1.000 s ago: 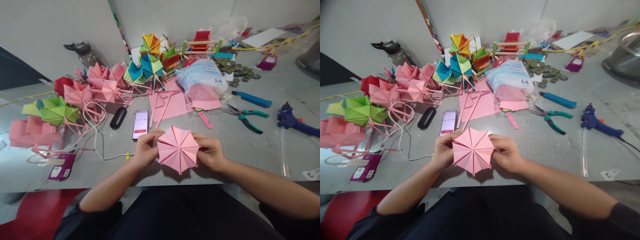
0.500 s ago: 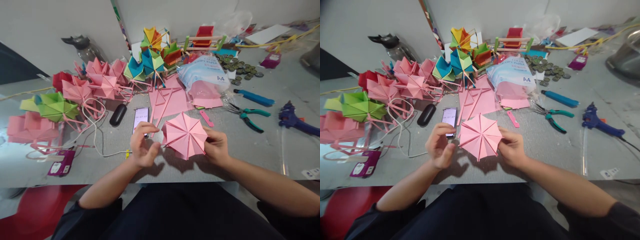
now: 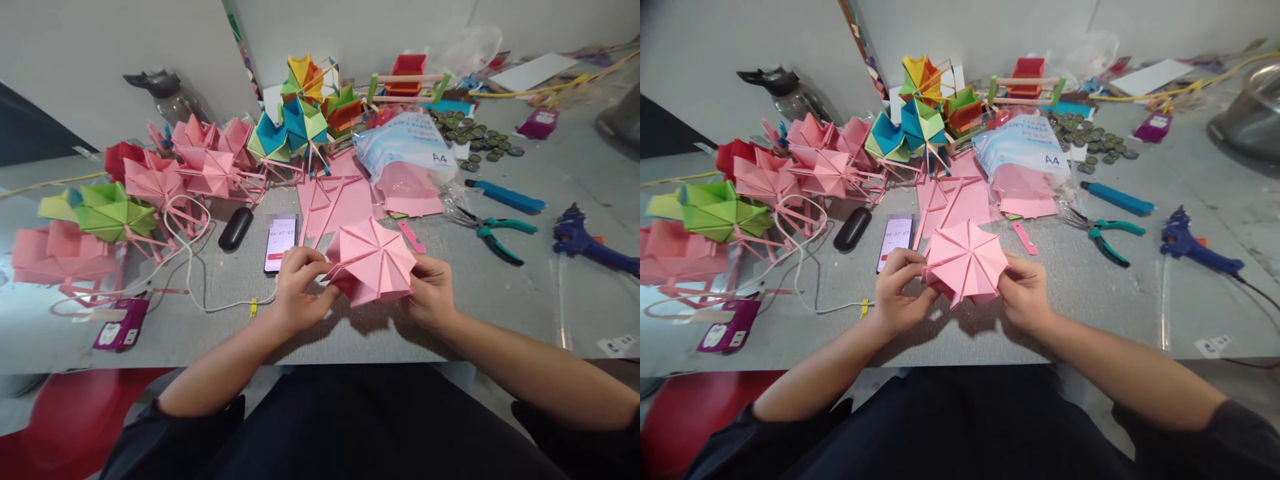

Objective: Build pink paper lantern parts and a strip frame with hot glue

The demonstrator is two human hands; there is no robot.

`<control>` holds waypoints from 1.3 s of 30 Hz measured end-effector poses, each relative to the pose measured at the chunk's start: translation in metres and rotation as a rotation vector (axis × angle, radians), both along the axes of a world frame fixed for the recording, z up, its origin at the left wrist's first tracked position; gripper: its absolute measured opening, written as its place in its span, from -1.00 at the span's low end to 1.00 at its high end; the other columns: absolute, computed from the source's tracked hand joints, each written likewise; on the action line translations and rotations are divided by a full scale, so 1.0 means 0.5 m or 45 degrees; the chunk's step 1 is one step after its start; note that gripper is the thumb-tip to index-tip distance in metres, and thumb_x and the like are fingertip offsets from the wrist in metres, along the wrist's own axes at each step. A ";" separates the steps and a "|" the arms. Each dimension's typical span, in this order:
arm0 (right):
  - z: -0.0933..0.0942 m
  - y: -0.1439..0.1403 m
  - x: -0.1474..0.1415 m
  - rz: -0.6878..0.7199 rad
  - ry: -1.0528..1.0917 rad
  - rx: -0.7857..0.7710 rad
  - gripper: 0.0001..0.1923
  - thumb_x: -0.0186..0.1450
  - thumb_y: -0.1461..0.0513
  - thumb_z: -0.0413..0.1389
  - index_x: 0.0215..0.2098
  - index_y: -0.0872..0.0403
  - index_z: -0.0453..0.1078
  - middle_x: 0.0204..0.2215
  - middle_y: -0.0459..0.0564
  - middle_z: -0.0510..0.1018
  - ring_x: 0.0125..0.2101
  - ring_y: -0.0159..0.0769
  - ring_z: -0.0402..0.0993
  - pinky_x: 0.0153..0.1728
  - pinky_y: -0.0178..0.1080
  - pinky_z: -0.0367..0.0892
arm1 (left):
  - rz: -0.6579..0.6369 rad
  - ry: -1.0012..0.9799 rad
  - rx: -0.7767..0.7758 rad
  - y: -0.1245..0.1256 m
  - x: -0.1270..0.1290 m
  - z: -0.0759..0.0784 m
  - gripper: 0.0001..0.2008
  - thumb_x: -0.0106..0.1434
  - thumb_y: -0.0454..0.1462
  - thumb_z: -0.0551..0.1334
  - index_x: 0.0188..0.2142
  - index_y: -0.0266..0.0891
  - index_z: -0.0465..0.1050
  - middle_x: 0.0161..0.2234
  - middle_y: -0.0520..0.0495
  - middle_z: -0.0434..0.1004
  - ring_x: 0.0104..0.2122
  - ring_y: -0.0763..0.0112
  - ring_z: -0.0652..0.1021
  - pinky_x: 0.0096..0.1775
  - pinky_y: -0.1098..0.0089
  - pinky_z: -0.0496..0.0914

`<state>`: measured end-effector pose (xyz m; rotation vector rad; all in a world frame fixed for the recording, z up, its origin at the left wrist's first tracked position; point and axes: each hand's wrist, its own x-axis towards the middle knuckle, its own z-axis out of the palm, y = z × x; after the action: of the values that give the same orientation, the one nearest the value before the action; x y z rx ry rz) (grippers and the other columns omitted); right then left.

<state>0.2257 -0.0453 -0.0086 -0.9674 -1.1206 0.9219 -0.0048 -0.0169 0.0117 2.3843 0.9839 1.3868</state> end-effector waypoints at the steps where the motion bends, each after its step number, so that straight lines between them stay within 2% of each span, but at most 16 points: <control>1: -0.004 0.001 0.002 -0.013 0.028 -0.017 -0.85 0.29 0.24 0.30 -0.45 -0.07 0.63 -0.49 -0.13 0.62 -0.46 -0.27 0.54 -0.33 -0.18 0.53 | 0.029 0.016 -0.008 0.001 -0.001 -0.001 -0.92 0.27 -0.30 0.39 -0.26 -0.17 0.53 -0.27 -0.04 0.52 -0.25 0.25 0.50 -0.20 0.21 0.36; 3: -0.013 0.004 0.005 -0.037 0.072 -0.038 -0.83 0.30 0.22 0.31 -0.48 -0.07 0.60 -0.51 -0.14 0.59 -0.48 -0.29 0.50 -0.36 -0.19 0.50 | 0.061 0.041 -0.007 0.003 -0.003 -0.002 -0.93 0.27 -0.29 0.40 -0.28 -0.17 0.54 -0.27 -0.03 0.48 -0.26 0.25 0.48 -0.19 0.20 0.34; 7: -0.027 0.007 0.008 -0.048 0.106 -0.070 -0.89 0.30 0.24 0.33 -0.40 -0.09 0.63 -0.45 -0.14 0.63 -0.43 -0.29 0.52 -0.32 -0.20 0.49 | 0.002 0.046 -0.006 0.004 -0.003 -0.003 -0.88 0.32 -0.35 0.35 -0.35 -0.17 0.48 -0.35 0.03 0.43 -0.29 0.30 0.46 -0.21 0.23 0.31; 12: -0.027 0.006 0.000 -0.089 0.126 -0.194 -0.91 0.17 0.26 0.37 -0.35 -0.07 0.65 -0.39 -0.10 0.68 -0.36 -0.24 0.53 -0.32 -0.20 0.47 | 0.004 0.080 -0.067 -0.005 0.002 0.005 -0.84 0.33 -0.30 0.34 -0.38 -0.18 0.42 -0.32 0.02 0.45 -0.26 0.30 0.46 -0.17 0.20 0.29; 15: -0.013 0.007 -0.010 -0.116 0.183 -0.240 -0.91 0.15 0.24 0.38 -0.35 -0.07 0.65 -0.36 -0.09 0.69 -0.32 -0.24 0.55 -0.28 -0.19 0.47 | -0.013 0.109 -0.155 -0.011 0.000 0.010 -0.90 0.30 -0.22 0.32 -0.27 -0.17 0.43 -0.23 -0.03 0.45 -0.20 0.24 0.48 -0.10 0.14 0.32; 17: 0.000 0.009 -0.016 -0.106 0.256 -0.288 -0.93 0.17 0.21 0.38 -0.35 -0.07 0.63 -0.36 -0.11 0.68 -0.34 -0.27 0.55 -0.27 -0.19 0.48 | -0.049 0.120 -0.199 -0.012 -0.003 0.013 -0.82 0.24 -0.20 0.31 -0.18 -0.16 0.43 -0.15 -0.08 0.46 -0.12 0.17 0.50 -0.03 0.08 0.34; 20: 0.017 0.016 -0.018 -0.033 0.319 -0.425 -0.89 0.16 0.15 0.40 -0.38 -0.02 0.61 -0.42 -0.10 0.65 -0.46 -0.34 0.49 -0.38 -0.23 0.44 | -0.117 0.051 -0.195 -0.011 -0.006 0.013 -0.63 0.18 -0.24 0.30 -0.01 -0.15 0.38 -0.07 -0.12 0.49 -0.04 0.12 0.52 0.03 0.05 0.34; 22: 0.022 0.022 -0.014 0.043 0.337 -0.524 -0.81 0.08 0.13 0.45 -0.41 0.01 0.61 -0.46 -0.09 0.64 -0.51 -0.36 0.45 -0.45 -0.27 0.40 | -0.191 -0.020 -0.152 -0.010 -0.007 0.013 -0.52 0.17 -0.29 0.26 0.11 -0.15 0.34 -0.07 -0.10 0.53 -0.07 0.14 0.54 0.01 0.06 0.34; 25: 0.021 0.031 0.000 0.183 0.328 -0.719 -0.73 -0.04 0.14 0.50 -0.42 0.05 0.63 -0.47 -0.05 0.65 -0.52 -0.35 0.46 -0.49 -0.29 0.37 | -0.297 -0.025 -0.095 -0.010 -0.008 0.016 -0.46 0.20 -0.42 0.18 0.19 -0.13 0.34 -0.16 -0.02 0.55 -0.20 0.25 0.55 -0.04 0.11 0.30; 28: 0.020 0.037 0.012 0.372 0.292 -0.909 -0.71 -0.05 0.12 0.51 -0.43 0.09 0.63 -0.47 0.00 0.66 -0.50 -0.30 0.50 -0.47 -0.27 0.38 | -0.263 0.108 -0.071 -0.009 -0.012 0.023 -0.54 0.25 -0.50 0.18 0.07 -0.08 0.49 -0.26 0.04 0.49 -0.26 0.32 0.51 -0.09 0.15 0.26; 31: 0.024 0.039 0.019 0.557 0.269 -1.030 -0.72 -0.02 0.15 0.51 -0.44 0.14 0.62 -0.48 0.03 0.64 -0.51 -0.33 0.48 -0.47 -0.29 0.35 | -0.198 0.264 -0.056 -0.007 -0.018 0.029 -0.69 0.23 -0.45 0.31 -0.11 -0.06 0.63 -0.20 -0.04 0.45 -0.16 0.23 0.47 -0.06 0.12 0.25; 35: 0.033 0.036 0.016 0.672 0.304 -1.077 -0.73 0.05 0.16 0.48 -0.40 0.17 0.63 -0.46 0.03 0.63 -0.51 -0.37 0.46 -0.47 -0.31 0.35 | -0.323 0.353 -0.049 -0.011 -0.018 0.029 -0.83 0.24 -0.38 0.38 -0.27 -0.04 0.68 -0.05 -0.11 0.49 0.00 0.10 0.39 0.04 0.04 0.23; 39: 0.036 0.030 0.006 0.756 0.335 -1.121 -0.73 -0.01 0.20 0.50 -0.39 0.18 0.64 -0.45 0.04 0.64 -0.50 -0.38 0.48 -0.44 -0.32 0.39 | -0.392 0.408 -0.086 -0.022 -0.010 0.019 -0.84 0.25 -0.38 0.41 -0.36 -0.04 0.69 -0.08 -0.10 0.51 0.04 0.08 0.35 0.06 0.03 0.19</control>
<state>0.2285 -0.0304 0.0093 -1.1643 -0.7630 2.0676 -0.0100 -0.0282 0.0212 2.6194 0.6744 0.8709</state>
